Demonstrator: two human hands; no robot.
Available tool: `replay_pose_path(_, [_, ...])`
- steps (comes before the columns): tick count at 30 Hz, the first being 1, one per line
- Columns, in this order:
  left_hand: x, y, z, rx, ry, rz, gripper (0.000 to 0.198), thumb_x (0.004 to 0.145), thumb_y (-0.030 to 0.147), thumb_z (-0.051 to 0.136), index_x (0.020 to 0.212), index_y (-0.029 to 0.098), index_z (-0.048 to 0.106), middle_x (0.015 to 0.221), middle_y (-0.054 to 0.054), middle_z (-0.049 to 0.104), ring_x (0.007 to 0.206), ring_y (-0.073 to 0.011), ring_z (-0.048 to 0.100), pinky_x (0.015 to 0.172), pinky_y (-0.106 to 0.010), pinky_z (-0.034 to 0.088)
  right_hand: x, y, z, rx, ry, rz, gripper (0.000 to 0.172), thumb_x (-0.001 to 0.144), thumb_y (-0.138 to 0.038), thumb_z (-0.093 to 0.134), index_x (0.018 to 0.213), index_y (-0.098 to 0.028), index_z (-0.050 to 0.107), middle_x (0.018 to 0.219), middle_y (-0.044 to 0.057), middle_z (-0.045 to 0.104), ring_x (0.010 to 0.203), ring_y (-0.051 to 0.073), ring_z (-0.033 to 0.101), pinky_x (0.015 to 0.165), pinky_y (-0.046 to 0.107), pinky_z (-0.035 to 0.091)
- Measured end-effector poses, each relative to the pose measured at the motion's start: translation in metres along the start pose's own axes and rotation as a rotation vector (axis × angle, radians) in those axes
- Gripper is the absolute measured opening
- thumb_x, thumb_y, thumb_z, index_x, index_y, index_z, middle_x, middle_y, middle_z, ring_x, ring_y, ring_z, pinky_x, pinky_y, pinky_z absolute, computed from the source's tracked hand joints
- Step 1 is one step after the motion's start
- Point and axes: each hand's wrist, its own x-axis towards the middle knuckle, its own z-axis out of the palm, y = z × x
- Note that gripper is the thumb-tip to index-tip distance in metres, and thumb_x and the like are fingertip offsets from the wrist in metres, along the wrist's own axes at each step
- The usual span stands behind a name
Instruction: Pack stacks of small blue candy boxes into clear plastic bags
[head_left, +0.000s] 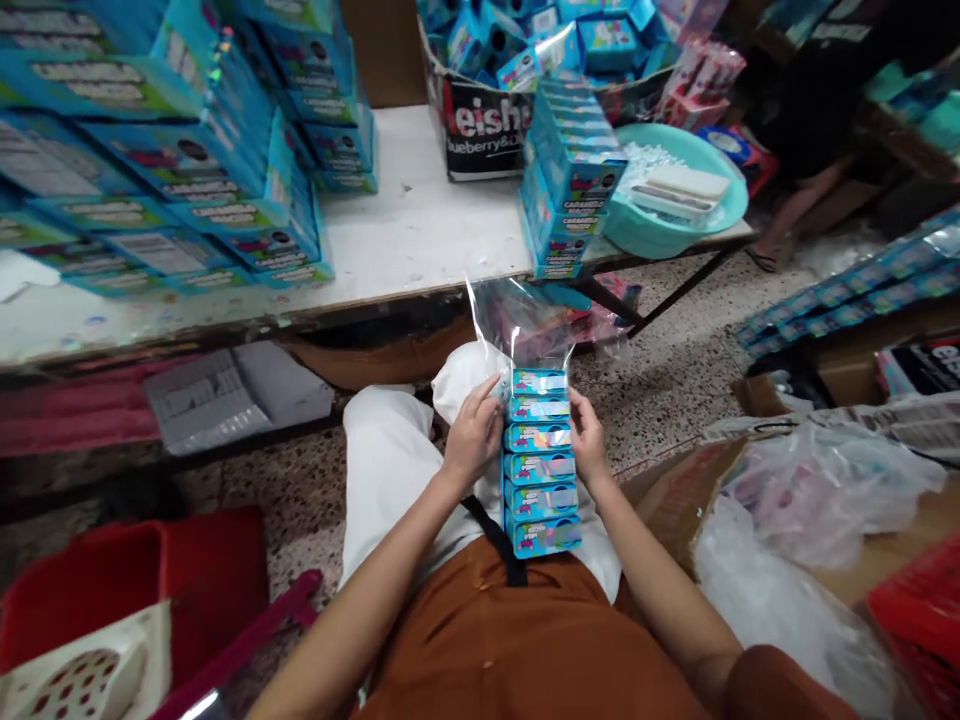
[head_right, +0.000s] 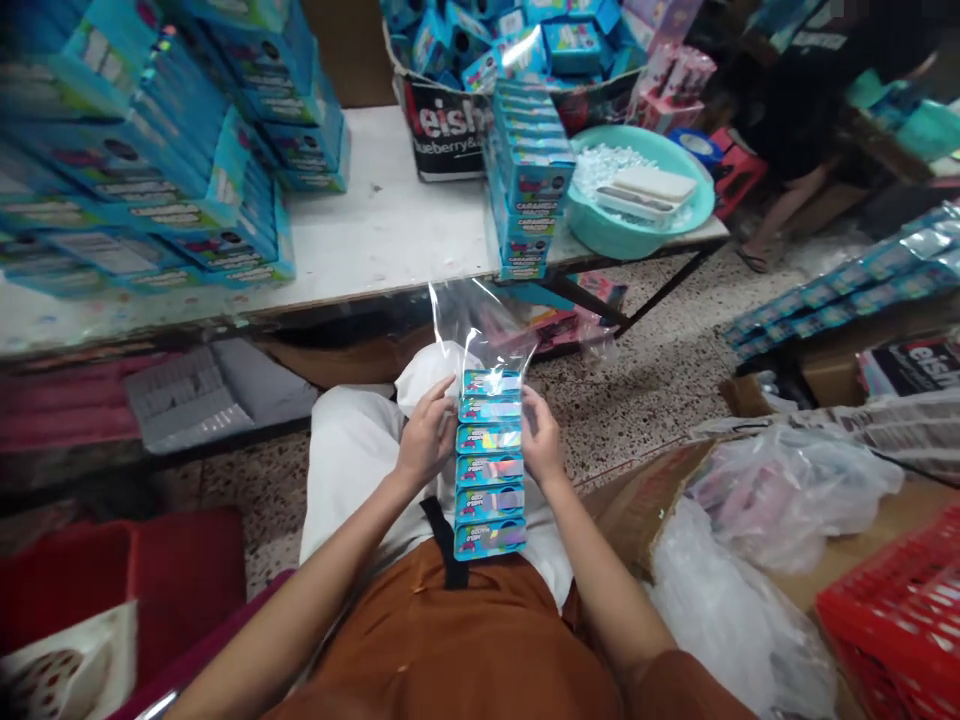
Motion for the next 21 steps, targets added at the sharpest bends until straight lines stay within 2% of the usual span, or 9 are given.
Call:
replay_pose_path(2, [0.000,-0.001,-0.001,-0.121,-0.030,-0.024,0.015,0.090,0.015,0.041,0.102,0.019,0.049,0.140,-0.013,0.045,0.127,-0.0213,0.047,0.101,-0.040,0.043,-0.002,-0.001,0.009,0.146,0.030,0.048,0.026,0.088,-0.030,0.046,0.113,-0.022,0.051,0.125,0.009,0.058,0.111,0.022,0.058,0.095,0.040,0.048])
replay_pose_path(4, [-0.001,-0.002,-0.001,-0.224,-0.002,-0.094,0.013,0.090,0.021,0.043,0.102,0.019,0.049,0.140,-0.013,0.045,0.128,-0.0226,0.045,0.103,-0.041,0.041,-0.004,-0.007,0.019,0.228,0.082,0.051,0.031,0.090,-0.029,0.044,0.120,-0.022,0.046,0.126,0.010,0.057,0.112,0.022,0.057,0.097,0.040,0.047])
replay_pose_path(6, [-0.006,-0.004,-0.003,-0.293,0.048,-0.161,0.018,0.089,0.029,0.047,0.104,0.020,0.050,0.137,-0.012,0.047,0.125,-0.0244,0.047,0.101,-0.042,0.041,-0.007,-0.016,0.028,0.245,0.081,0.028,0.037,0.091,-0.028,0.042,0.127,-0.021,0.042,0.130,0.011,0.053,0.119,0.022,0.053,0.103,0.042,0.043])
replay_pose_path(10, [-0.027,-0.011,-0.008,-0.351,0.186,-0.259,0.039,0.081,0.043,0.057,0.112,0.021,0.050,0.117,-0.008,0.056,0.109,-0.0245,0.054,0.093,-0.038,0.045,-0.008,-0.032,0.039,0.235,-0.018,0.000,0.046,0.089,-0.025,0.045,0.135,-0.021,0.037,0.137,0.011,0.048,0.128,0.021,0.046,0.109,0.041,0.039])
replay_pose_path(14, [-0.047,-0.012,-0.014,-0.353,0.313,-0.344,0.040,0.078,0.048,0.060,0.107,0.021,0.051,0.100,-0.005,0.056,0.094,-0.0217,0.056,0.086,-0.035,0.047,-0.004,-0.031,0.042,0.243,-0.153,-0.007,0.043,0.086,-0.024,0.049,0.129,-0.021,0.045,0.131,0.010,0.054,0.120,0.021,0.053,0.104,0.039,0.044])
replay_pose_path(18, [-0.049,-0.011,-0.016,-0.287,0.299,-0.349,0.040,0.080,0.043,0.059,0.112,0.021,0.049,0.111,-0.008,0.056,0.100,-0.0220,0.055,0.087,-0.034,0.046,0.009,-0.018,0.029,0.054,-0.260,-0.113,0.046,0.082,-0.022,0.054,0.128,-0.020,0.047,0.125,0.009,0.058,0.113,0.020,0.057,0.099,0.038,0.048])
replay_pose_path(21, [-0.043,-0.010,-0.017,-0.229,0.251,-0.322,0.036,0.081,0.039,0.058,0.111,0.021,0.050,0.124,-0.010,0.053,0.110,-0.0237,0.053,0.087,-0.034,0.046,0.021,-0.016,0.010,-0.266,-0.291,-0.329,0.049,0.080,-0.026,0.059,0.127,-0.016,0.050,0.124,0.012,0.059,0.115,0.024,0.055,0.102,0.042,0.045])
